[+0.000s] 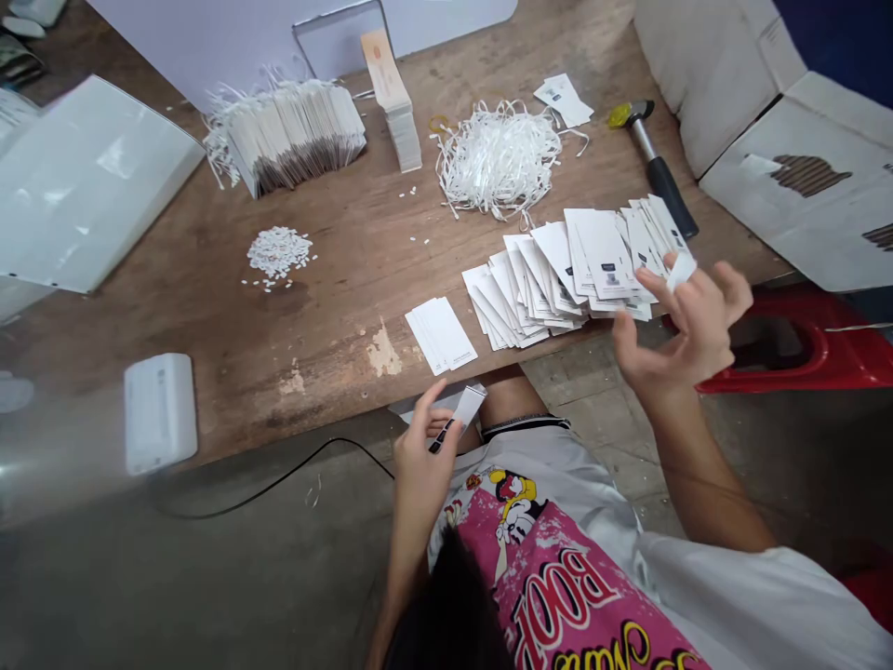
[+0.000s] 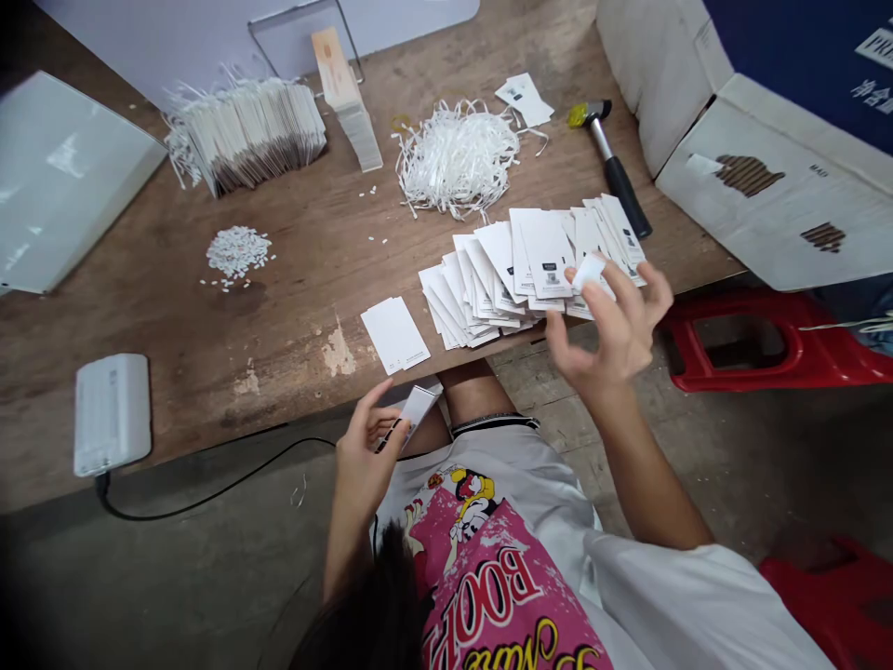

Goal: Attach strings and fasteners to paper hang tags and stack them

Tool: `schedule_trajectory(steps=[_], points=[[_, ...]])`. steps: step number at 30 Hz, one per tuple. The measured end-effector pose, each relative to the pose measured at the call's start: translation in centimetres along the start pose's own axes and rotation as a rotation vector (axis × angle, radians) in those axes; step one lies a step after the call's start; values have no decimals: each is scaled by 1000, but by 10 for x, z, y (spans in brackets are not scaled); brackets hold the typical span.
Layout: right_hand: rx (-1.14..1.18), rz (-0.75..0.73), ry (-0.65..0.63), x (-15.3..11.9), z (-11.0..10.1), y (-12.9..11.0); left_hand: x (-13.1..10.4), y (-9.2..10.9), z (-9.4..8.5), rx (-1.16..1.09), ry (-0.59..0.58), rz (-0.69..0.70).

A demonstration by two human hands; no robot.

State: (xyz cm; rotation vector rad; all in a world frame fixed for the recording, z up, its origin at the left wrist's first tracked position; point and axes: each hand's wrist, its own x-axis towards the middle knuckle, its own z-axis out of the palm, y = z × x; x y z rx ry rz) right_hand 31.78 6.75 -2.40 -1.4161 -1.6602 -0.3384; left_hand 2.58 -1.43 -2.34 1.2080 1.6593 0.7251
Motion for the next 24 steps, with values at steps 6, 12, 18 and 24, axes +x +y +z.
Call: schedule_trajectory(steps=[6,12,18,24], points=[[482,223,-179,-5,8,-88,9,14,19,563,-63,86],[846,736,-836,1,68,-125,12,13,21,741,-54,56],[642,577,-809,-3,86,-123,12,11,18,717,-84,16],[628,601,-801,-2,87,-125,12,6,19,705,-79,65]])
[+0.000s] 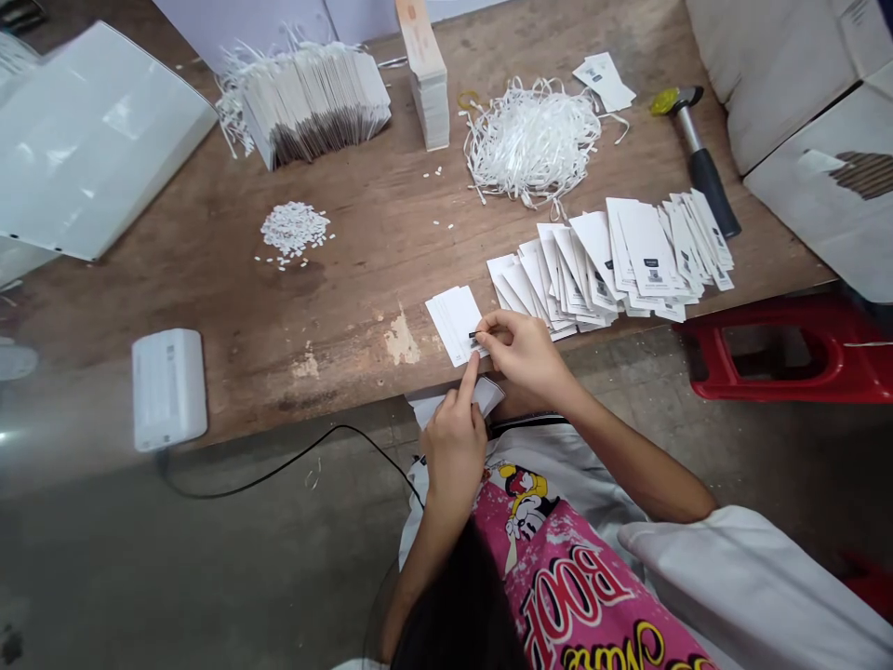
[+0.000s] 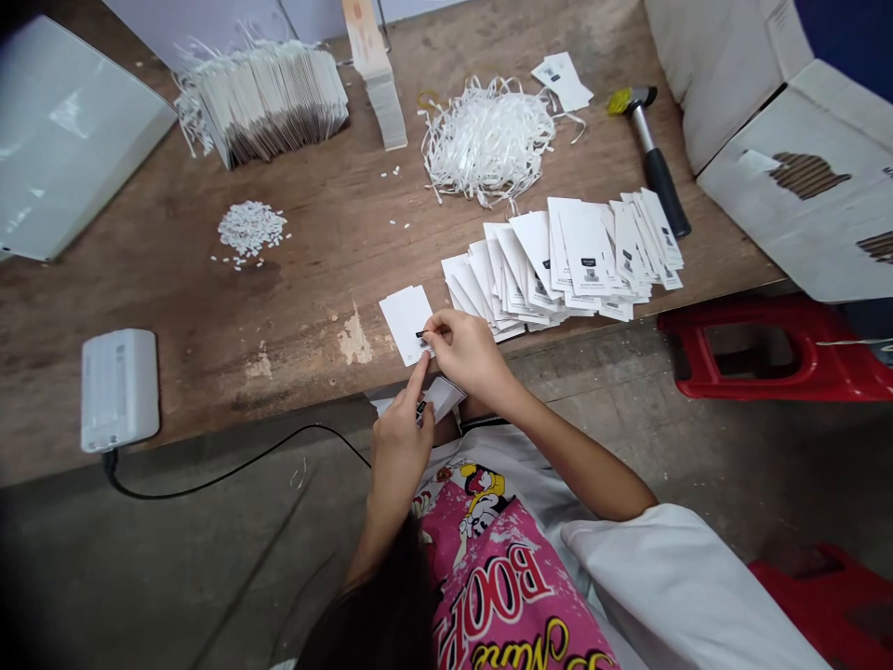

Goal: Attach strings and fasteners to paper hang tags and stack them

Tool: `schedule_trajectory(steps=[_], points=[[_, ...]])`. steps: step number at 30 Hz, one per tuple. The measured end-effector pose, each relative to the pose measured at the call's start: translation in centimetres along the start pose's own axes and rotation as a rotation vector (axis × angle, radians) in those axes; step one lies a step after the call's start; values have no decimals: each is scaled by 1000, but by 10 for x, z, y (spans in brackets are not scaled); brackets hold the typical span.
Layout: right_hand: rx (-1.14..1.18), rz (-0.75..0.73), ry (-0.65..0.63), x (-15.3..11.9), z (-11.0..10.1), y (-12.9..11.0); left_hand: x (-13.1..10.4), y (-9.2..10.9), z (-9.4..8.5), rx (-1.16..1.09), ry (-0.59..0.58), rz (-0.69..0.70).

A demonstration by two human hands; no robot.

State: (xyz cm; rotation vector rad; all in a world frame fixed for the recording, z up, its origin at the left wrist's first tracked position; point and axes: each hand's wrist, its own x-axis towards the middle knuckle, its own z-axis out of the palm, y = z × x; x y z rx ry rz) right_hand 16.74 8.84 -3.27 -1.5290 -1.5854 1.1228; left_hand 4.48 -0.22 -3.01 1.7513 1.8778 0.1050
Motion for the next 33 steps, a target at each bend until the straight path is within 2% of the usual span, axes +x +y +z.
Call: schedule_trajectory(steps=[4,11,20,27,33], points=[[-56,24,4,1,1,0,-1,-1,1,-1,7,12],[-153,-48,13,0,1,4,-1,0,0,-19,13,21],[-176,-57,88,-2,3,2,-1,0,1,-39,-17,11],[-148,5,96,-2,5,1,0,-2,-1,-47,-42,27],[-173,-10,118,-3,7,2,1,-2,-5,-15,-40,32]])
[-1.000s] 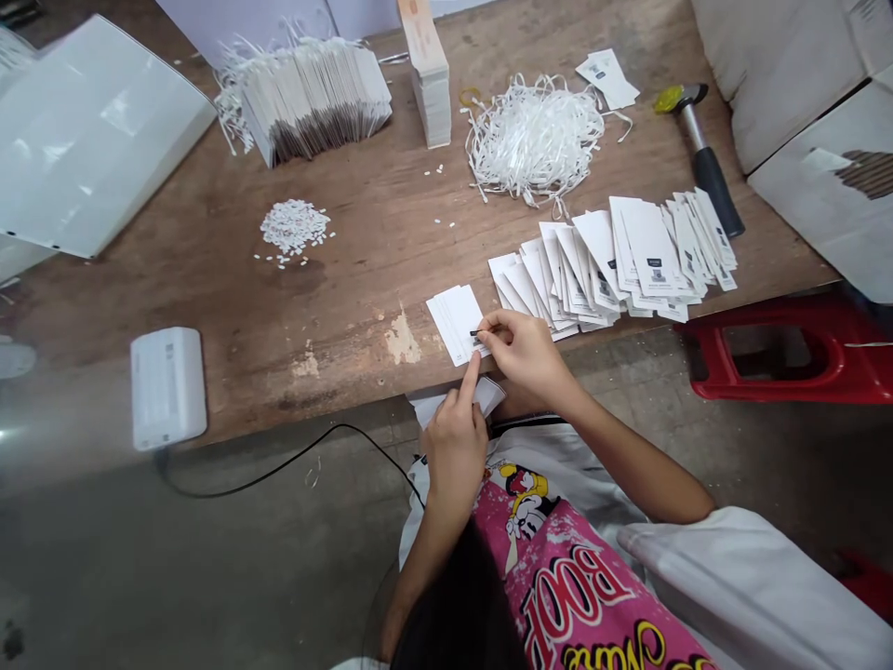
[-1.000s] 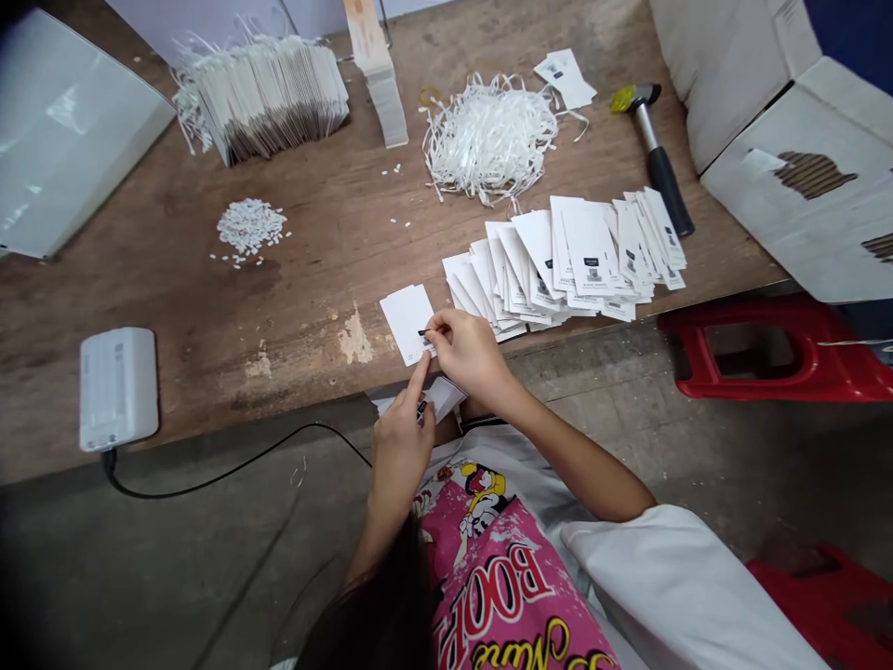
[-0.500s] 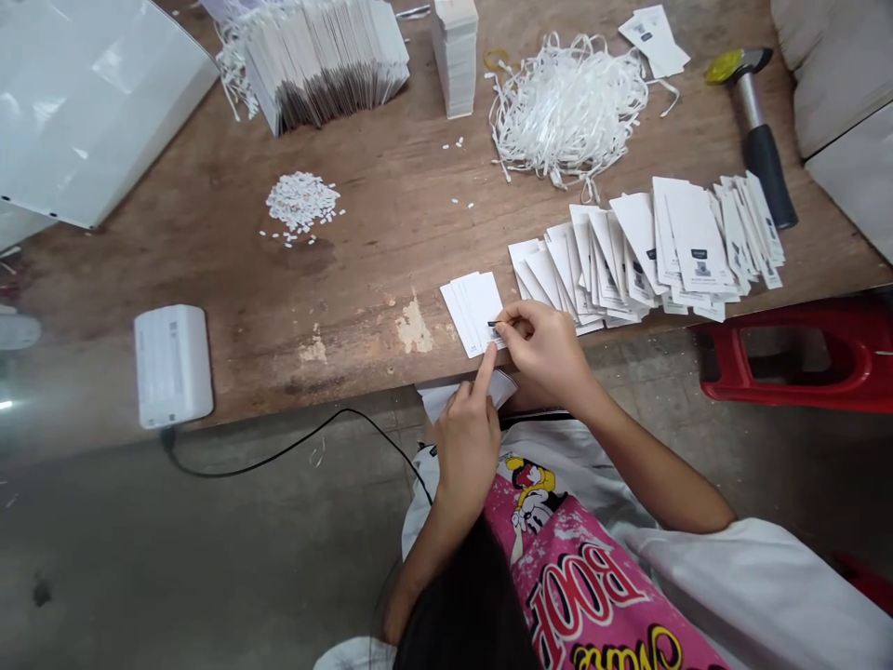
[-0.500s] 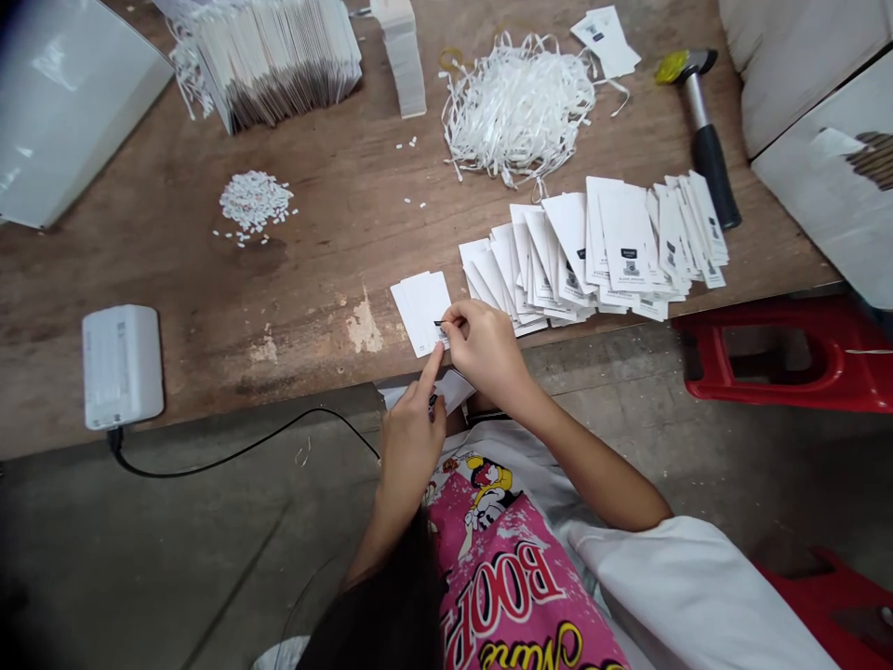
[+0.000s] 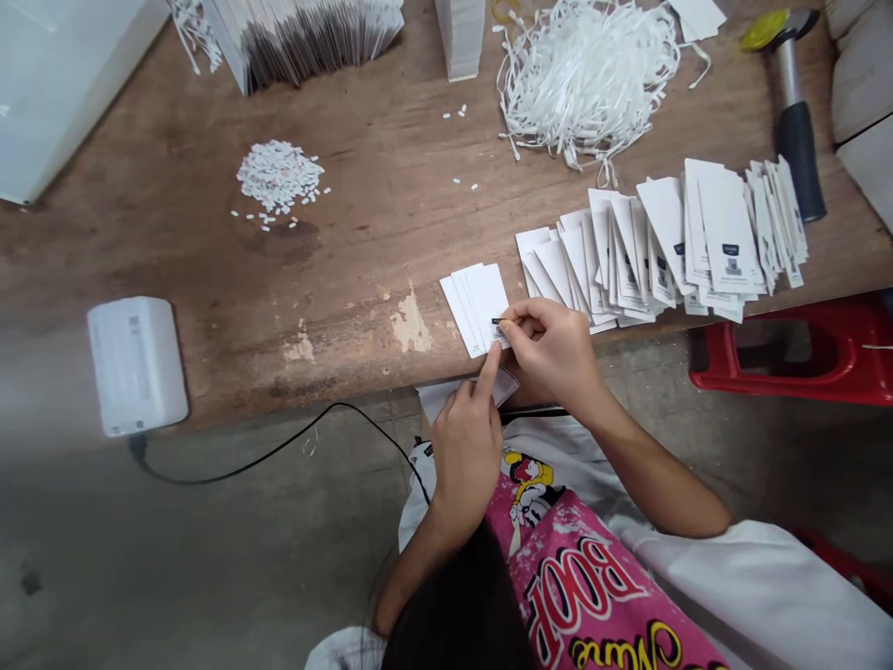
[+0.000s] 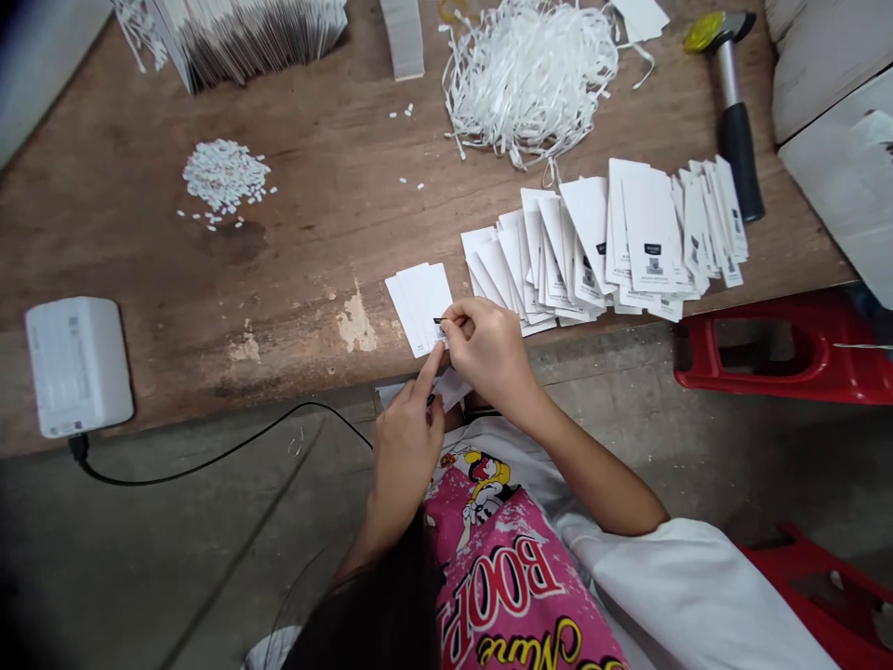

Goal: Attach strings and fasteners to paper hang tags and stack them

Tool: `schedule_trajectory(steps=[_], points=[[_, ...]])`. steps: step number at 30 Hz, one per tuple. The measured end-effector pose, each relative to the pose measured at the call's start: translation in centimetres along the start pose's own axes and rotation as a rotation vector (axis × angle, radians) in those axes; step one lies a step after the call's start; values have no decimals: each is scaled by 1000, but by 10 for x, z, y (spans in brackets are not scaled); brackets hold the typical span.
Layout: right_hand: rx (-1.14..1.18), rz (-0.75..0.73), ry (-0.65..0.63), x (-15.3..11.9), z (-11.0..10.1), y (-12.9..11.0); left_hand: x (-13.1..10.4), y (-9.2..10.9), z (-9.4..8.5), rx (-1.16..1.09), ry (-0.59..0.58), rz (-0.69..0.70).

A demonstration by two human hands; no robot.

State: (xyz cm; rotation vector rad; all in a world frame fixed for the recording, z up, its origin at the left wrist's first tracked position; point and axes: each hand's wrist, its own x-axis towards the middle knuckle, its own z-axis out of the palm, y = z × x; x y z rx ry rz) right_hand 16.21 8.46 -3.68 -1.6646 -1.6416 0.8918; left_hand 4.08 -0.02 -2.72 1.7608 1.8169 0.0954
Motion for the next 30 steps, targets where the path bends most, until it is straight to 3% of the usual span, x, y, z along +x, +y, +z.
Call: schedule_trajectory(steps=[6,17,30], points=[[-40,-16,5,-1,0,-2,5,5,-2,89,-4,5],[-73,-91,21,-2,1,2,4,2,13,182,45,24],[-251,-178,3,-2,-2,-2,3,6,11,284,52,-7]])
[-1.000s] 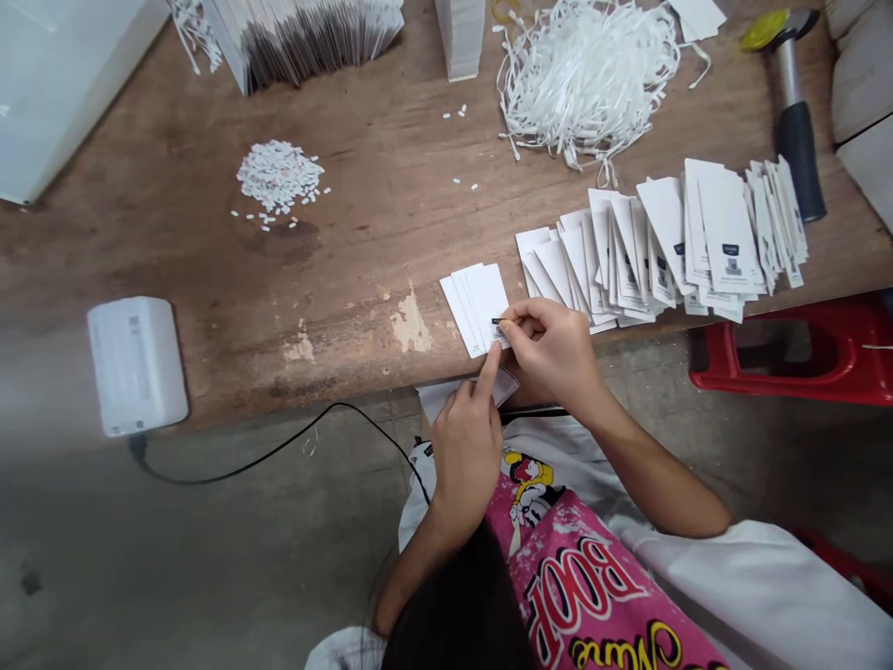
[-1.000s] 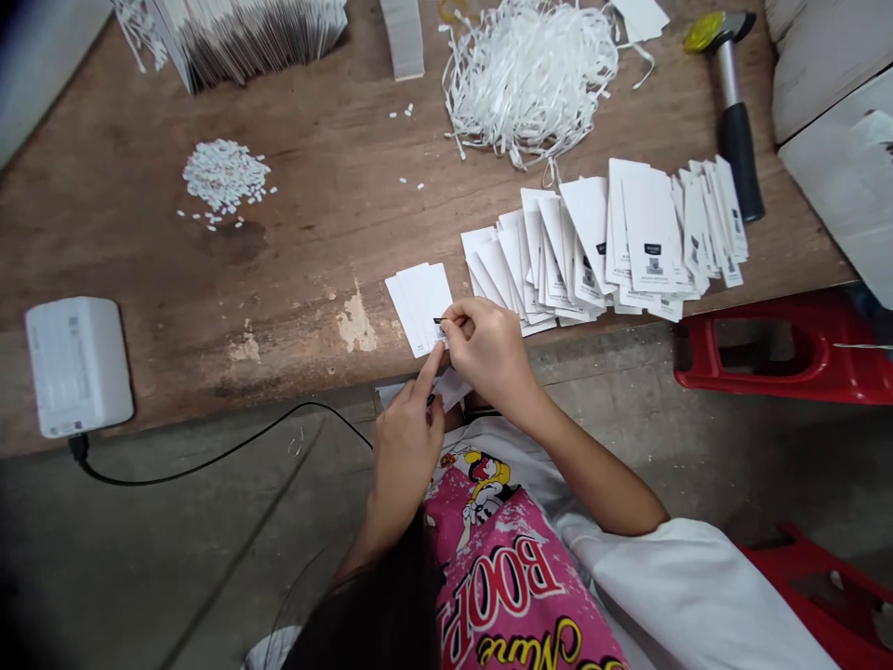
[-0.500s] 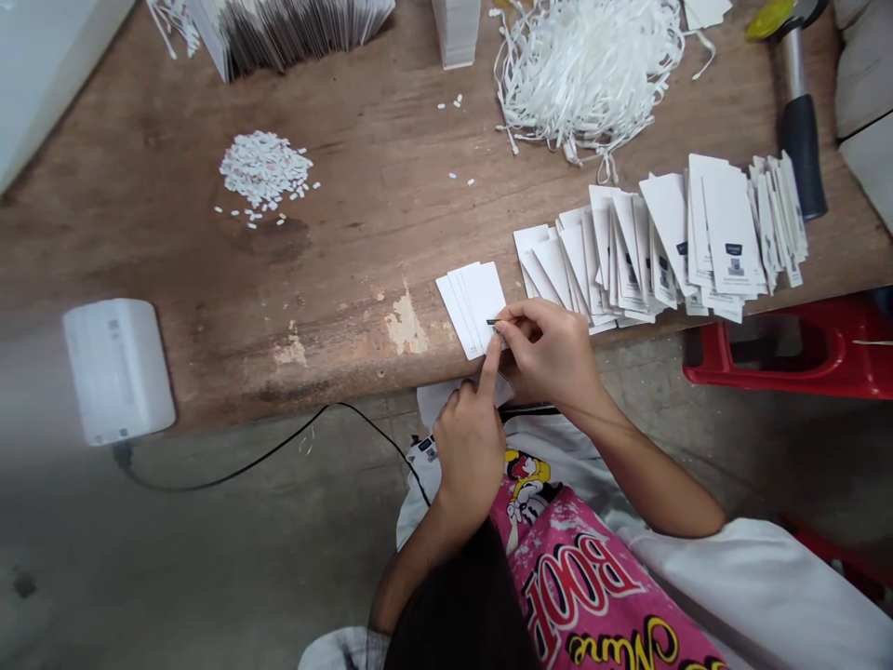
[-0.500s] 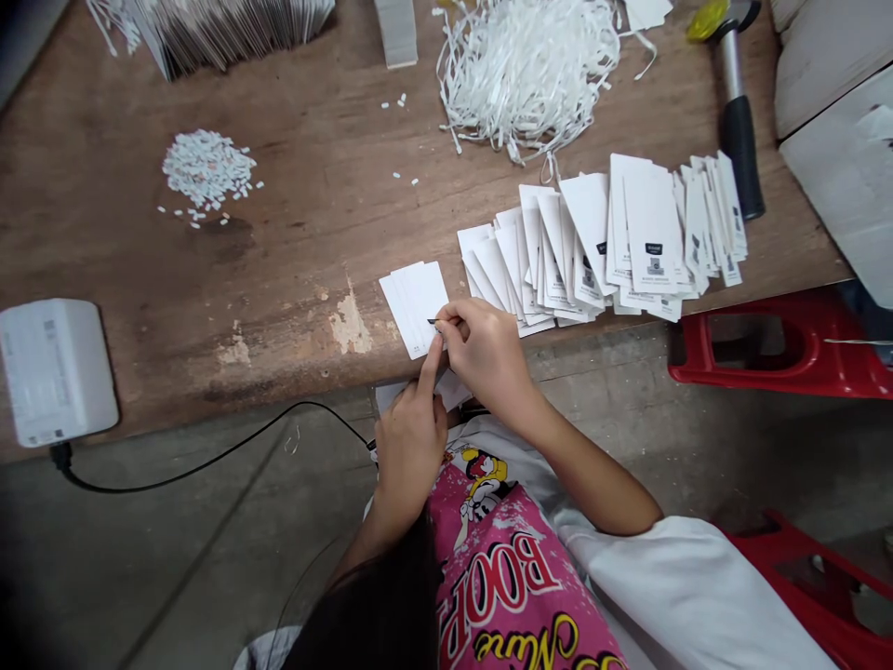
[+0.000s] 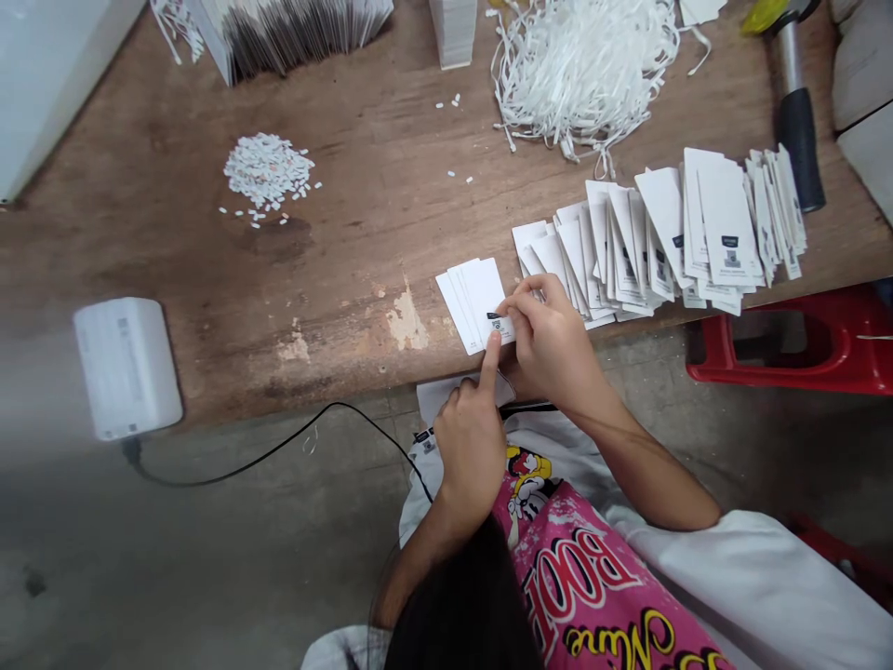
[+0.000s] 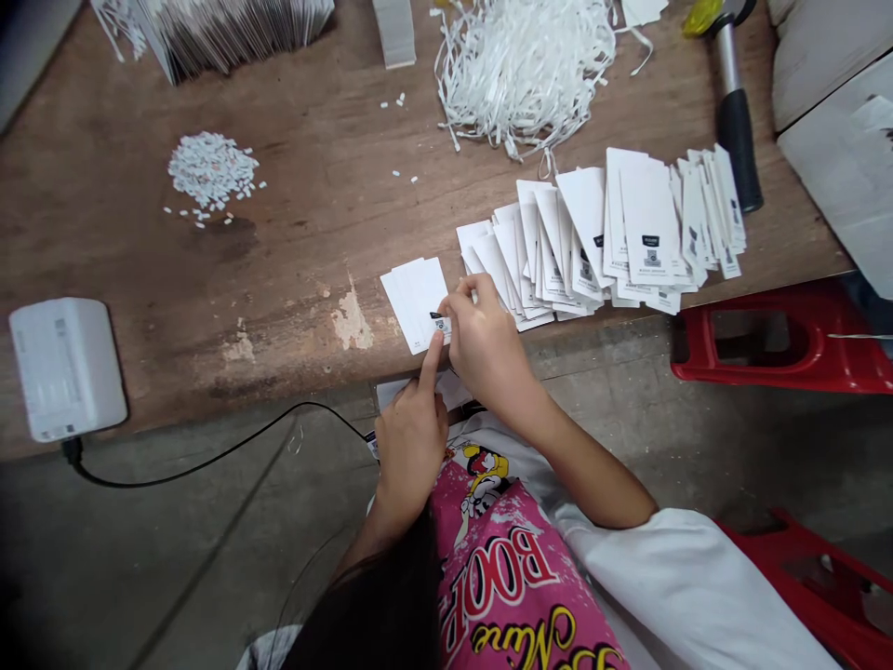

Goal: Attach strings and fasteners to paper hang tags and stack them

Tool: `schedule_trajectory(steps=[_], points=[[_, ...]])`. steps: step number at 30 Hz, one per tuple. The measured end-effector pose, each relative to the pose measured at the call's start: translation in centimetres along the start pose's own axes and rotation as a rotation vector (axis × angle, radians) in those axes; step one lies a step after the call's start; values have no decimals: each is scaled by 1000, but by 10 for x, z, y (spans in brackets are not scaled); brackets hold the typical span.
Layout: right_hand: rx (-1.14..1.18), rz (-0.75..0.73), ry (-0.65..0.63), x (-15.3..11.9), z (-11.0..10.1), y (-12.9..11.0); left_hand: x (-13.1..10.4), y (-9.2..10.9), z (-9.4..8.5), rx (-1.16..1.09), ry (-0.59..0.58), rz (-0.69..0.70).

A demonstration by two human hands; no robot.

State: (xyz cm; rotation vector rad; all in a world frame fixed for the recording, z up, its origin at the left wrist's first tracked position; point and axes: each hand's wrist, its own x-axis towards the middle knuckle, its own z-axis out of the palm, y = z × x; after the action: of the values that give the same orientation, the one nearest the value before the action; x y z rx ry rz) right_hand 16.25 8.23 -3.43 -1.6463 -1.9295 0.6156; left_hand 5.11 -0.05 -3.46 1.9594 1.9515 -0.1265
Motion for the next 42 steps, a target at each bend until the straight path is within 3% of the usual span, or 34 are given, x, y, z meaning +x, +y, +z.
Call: schedule_trajectory(steps=[15,21,23,30,37,42], points=[[38,-43,118,-5,7,5,1,3,-2,3,-58,-27],[-122,-53,136,-10,6,7,2,4,-4,-2,-63,-40],[-212,-52,103,-15,2,6,2,4,-3,-15,-57,-36],[-608,-39,-215,-36,-5,-8,1,2,-3,-58,-79,-30],[-671,-21,-343,-32,-8,-13,5,1,-6,-108,-136,-60],[-702,42,-362,-28,-4,-16,7,-1,-10,-86,-124,-45]])
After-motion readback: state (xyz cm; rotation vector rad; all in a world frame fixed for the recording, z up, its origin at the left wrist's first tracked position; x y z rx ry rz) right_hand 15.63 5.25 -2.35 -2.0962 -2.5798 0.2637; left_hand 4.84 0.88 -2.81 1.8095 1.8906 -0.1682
